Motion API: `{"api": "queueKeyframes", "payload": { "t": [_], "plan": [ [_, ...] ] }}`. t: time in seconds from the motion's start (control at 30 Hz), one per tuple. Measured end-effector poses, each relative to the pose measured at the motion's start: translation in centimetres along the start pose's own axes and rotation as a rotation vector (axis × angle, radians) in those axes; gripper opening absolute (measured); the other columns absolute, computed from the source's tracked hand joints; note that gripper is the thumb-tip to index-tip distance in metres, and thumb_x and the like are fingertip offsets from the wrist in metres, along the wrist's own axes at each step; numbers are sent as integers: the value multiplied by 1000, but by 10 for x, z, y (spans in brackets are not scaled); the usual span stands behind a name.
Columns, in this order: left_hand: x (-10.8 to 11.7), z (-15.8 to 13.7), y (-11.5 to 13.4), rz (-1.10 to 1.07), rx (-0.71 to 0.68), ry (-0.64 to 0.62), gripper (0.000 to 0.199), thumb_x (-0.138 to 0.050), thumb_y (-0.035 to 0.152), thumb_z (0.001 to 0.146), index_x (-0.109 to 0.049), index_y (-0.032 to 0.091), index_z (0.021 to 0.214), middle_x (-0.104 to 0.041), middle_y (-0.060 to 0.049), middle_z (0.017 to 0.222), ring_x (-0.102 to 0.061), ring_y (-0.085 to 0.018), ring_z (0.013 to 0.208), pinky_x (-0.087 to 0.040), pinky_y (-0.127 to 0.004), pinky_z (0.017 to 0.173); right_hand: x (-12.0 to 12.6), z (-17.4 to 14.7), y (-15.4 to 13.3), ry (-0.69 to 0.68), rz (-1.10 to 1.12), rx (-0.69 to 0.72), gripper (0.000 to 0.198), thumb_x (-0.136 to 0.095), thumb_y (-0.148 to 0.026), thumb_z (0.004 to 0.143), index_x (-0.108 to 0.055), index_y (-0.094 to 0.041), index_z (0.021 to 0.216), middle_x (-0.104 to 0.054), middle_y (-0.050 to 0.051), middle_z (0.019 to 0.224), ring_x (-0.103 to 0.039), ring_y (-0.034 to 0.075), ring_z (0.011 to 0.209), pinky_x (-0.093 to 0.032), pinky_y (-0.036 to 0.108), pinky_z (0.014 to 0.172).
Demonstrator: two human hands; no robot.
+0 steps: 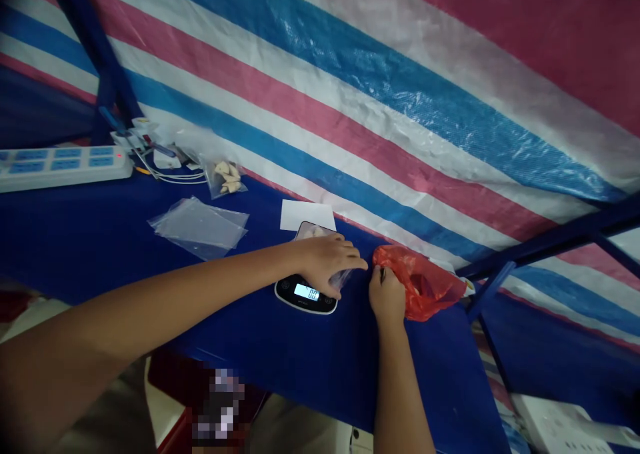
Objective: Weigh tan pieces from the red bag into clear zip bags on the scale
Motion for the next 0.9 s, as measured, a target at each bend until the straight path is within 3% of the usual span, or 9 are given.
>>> {"api": "queueKeyframes", "payload": {
  "t": [0.1, 0.23, 0.33, 0.4, 0.47, 0.57, 0.63, 0.8, 0.9],
  "plan": [
    [5, -14, 9, 27, -32, 85, 80, -75, 56, 72, -51, 20, 140, -57, -17, 140, -49, -34, 129, -31, -50, 111, 0, 1, 1, 14, -3, 18, 39, -37, -38, 102, -68, -17, 92, -73, 18, 98, -67, 27, 87, -36, 31, 67],
    [46, -43, -3, -170, -7, 390, 65, -74, 52, 76, -56, 19, 129, -60, -15, 135, -54, -30, 123, -39, -43, 105, -1, 4, -1, 47, 20, 51, 37, -38, -39, 101, -65, -18, 86, -72, 16, 93, -65, 24, 80, -34, 30, 65],
    [69, -84, -50, -376, 267, 779, 25, -66, 43, 84, -59, 19, 89, -64, -4, 84, -59, -17, 77, -47, -30, 72, 1, 5, -1, 86, 99, 56, 37, -43, -42, 98, -56, -21, 71, -65, 10, 74, -58, 20, 67, -32, 30, 60],
    [69, -119, -81, -427, 486, 1033, 32, -64, 39, 85, -45, 20, 66, -44, 4, 60, -41, -11, 55, -35, -26, 55, 0, 6, 2, 81, 290, 10, 39, -49, -45, 95, -47, -23, 64, -55, 4, 62, -50, 17, 58, -30, 28, 54],
    [65, -144, -98, -393, 597, 1186, 43, -65, 36, 82, -32, 21, 59, -30, 7, 55, -30, -9, 51, -27, -26, 52, -9, 6, 3, -25, 660, -76, 39, -55, -50, 90, -42, -24, 65, -44, -3, 55, -41, 13, 48, -25, 25, 44],
    [60, -159, -107, -290, 644, 1253, 53, -67, 34, 79, -21, 21, 56, -22, 7, 53, -22, -8, 50, -21, -28, 51, -29, -2, -11, -345, 1237, -206, 37, -68, -52, 80, -46, -24, 74, -38, -9, 56, -27, 7, 39, -13, 18, 34],
    [57, -159, -111, -264, 667, 1244, 55, -64, 34, 81, -17, 21, 54, -16, 7, 52, -17, -8, 49, -17, -29, 50, -34, -7, -19, -486, 1439, -273, 37, -76, -45, 73, -47, -23, 76, -40, -10, 57, -24, 4, 38, -11, 14, 31],
    [46, -150, -115, -270, 678, 1153, 55, -57, 35, 86, -15, 21, 53, -13, 6, 52, -16, -8, 48, -16, -29, 49, -37, -9, -17, -547, 1689, -409, 52, -76, -35, 76, -27, -24, 64, -23, -13, 49, -14, 2, 34, -14, 12, 26],
    [42, -150, -116, -252, 681, 1132, 56, -57, 38, 86, -15, 21, 54, -13, 6, 52, -16, -8, 49, -16, -30, 49, -40, -9, -13, -544, 1686, -454, 53, -71, -36, 80, -22, -25, 63, -19, -13, 48, -12, 3, 34, -14, 13, 25]
  ]
}}
Point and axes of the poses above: each hand's wrist, its own z-axis towards the middle knuckle, its own x-axis out of the back of the hand, y = z × x, the point moved 8 cm from there along z, towards the middle knuckle
